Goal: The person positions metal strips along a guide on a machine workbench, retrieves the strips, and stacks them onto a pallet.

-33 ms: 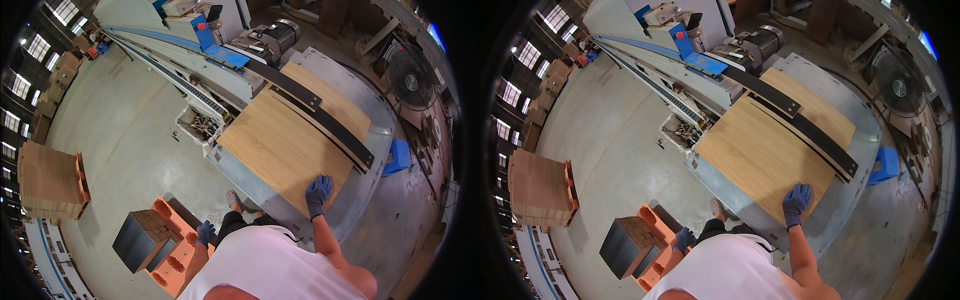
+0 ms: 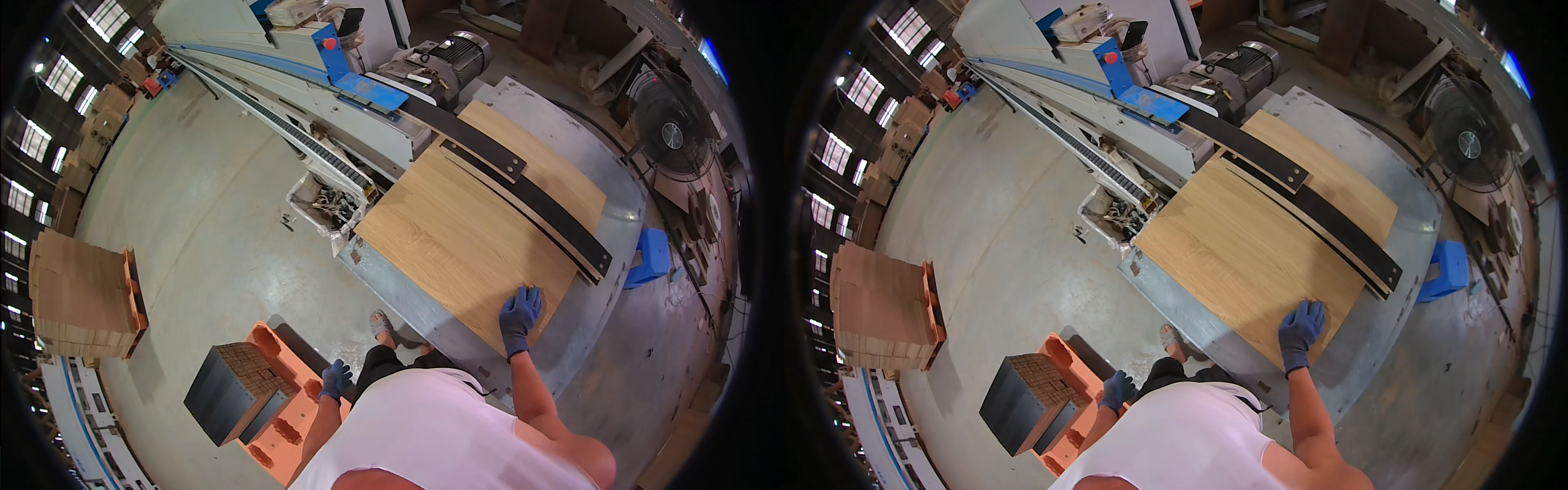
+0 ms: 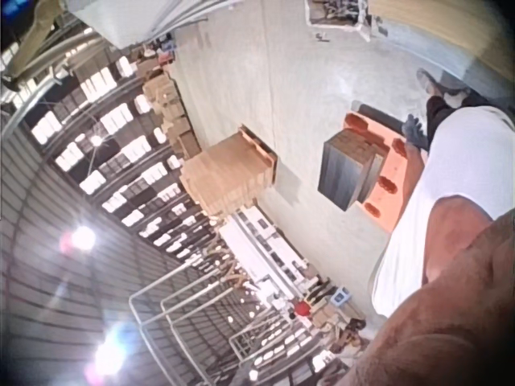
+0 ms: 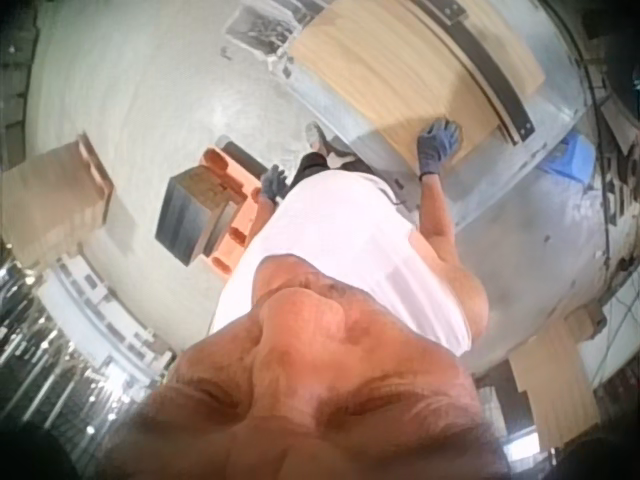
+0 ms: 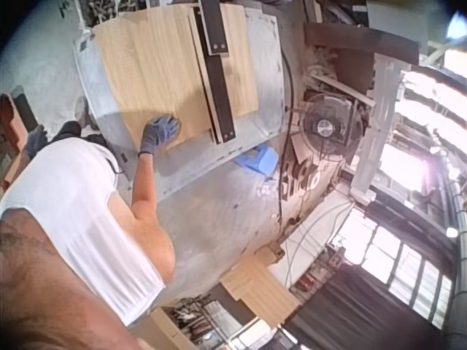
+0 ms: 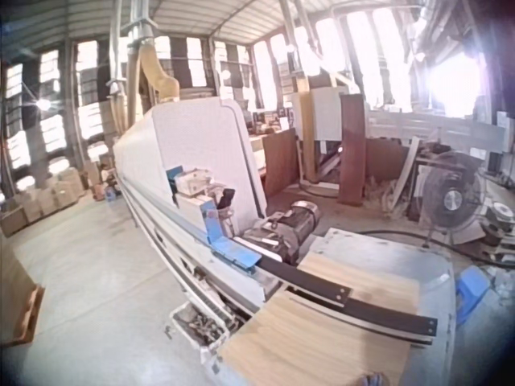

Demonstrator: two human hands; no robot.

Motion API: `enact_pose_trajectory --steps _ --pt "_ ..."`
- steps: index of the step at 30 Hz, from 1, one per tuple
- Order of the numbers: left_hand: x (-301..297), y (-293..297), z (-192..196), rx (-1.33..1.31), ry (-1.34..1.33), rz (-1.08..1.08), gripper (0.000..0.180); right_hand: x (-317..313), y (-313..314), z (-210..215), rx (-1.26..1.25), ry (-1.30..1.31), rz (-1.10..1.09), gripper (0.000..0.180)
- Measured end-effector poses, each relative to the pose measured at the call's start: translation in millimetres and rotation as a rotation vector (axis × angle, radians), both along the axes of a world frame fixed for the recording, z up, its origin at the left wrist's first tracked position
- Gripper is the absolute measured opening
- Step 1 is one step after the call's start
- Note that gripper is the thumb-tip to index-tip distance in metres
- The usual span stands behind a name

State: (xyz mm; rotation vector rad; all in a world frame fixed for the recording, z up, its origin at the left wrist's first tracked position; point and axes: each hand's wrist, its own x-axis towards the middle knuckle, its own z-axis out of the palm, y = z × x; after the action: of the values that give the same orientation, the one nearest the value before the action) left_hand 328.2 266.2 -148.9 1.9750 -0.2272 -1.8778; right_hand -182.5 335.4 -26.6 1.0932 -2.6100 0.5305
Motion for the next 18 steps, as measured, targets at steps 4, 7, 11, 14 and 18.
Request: enact_pose_trajectory --steps 4,7,11,14,18 --pt "-13 -3 15 0.018 -0.052 0.058 0.022 2 -2 3 -0.018 0.013 -0.002 0.035" --pt "12 -1 1 0.003 -0.032 0.004 0.018 2 -2 5 -0.025 0.000 -0.002 0.034" --pt "37 13 -23 -0.047 0.065 -0.105 0.033 3 -7 9 -0.013 -0.007 0.003 0.033" --pt "36 24 -30 -0.294 -0.115 -0.261 0.028 5 -10 9 -0.011 -0.005 -0.003 0.033" --pt "27 9 -11 -0.014 0.150 -0.018 0.025 2 -4 10 -0.039 -0.010 -0.013 0.033"
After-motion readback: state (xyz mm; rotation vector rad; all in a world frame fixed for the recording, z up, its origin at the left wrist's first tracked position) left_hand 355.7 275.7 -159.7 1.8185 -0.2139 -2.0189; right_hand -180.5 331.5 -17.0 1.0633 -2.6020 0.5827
